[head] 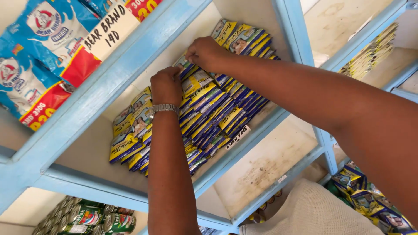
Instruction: Organizing and stocking sachets of milk powder on a display shelf.
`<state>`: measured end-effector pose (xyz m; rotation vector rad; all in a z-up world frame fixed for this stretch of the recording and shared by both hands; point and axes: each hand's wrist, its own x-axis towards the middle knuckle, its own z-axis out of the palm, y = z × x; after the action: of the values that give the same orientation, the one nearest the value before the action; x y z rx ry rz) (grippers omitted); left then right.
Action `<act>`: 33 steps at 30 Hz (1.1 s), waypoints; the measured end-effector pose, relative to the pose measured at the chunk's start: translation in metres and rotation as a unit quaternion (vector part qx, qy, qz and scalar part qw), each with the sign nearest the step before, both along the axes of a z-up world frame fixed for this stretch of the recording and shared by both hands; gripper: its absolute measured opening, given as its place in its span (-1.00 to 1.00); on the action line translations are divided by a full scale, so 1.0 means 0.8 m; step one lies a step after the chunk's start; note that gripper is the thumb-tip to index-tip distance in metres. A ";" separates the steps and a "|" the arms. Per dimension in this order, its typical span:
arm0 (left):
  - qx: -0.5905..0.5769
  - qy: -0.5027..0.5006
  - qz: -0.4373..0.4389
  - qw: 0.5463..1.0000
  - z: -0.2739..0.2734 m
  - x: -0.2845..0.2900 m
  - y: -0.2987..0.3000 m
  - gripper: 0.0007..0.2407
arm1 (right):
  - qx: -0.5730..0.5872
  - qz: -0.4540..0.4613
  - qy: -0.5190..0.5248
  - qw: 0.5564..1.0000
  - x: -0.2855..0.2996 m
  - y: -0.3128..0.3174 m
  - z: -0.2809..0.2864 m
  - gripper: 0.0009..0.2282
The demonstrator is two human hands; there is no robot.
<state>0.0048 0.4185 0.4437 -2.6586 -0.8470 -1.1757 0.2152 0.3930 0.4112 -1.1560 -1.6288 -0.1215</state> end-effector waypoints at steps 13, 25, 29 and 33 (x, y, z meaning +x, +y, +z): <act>-0.028 0.065 0.075 0.995 -0.006 -0.006 0.004 -0.75 | -0.017 -0.081 -0.175 0.981 0.000 0.067 0.006 -0.89; -0.028 0.073 0.086 0.993 -0.007 -0.008 0.000 -0.78 | -0.195 -0.066 -0.229 0.952 -0.030 0.027 0.020 -0.66; -0.058 0.058 0.058 0.995 -0.004 -0.011 0.014 -0.77 | -0.206 -0.063 -0.206 0.955 -0.030 0.032 0.020 -0.64; 0.022 -0.017 -0.052 0.998 -0.002 -0.018 -0.002 -0.75 | 0.072 0.045 -0.196 0.977 -0.002 0.055 -0.001 -0.68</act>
<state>-0.0096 0.4171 0.4425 -2.6827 -0.6875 -1.2498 0.2138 0.4373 0.4107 -0.9849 -1.9784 -0.4244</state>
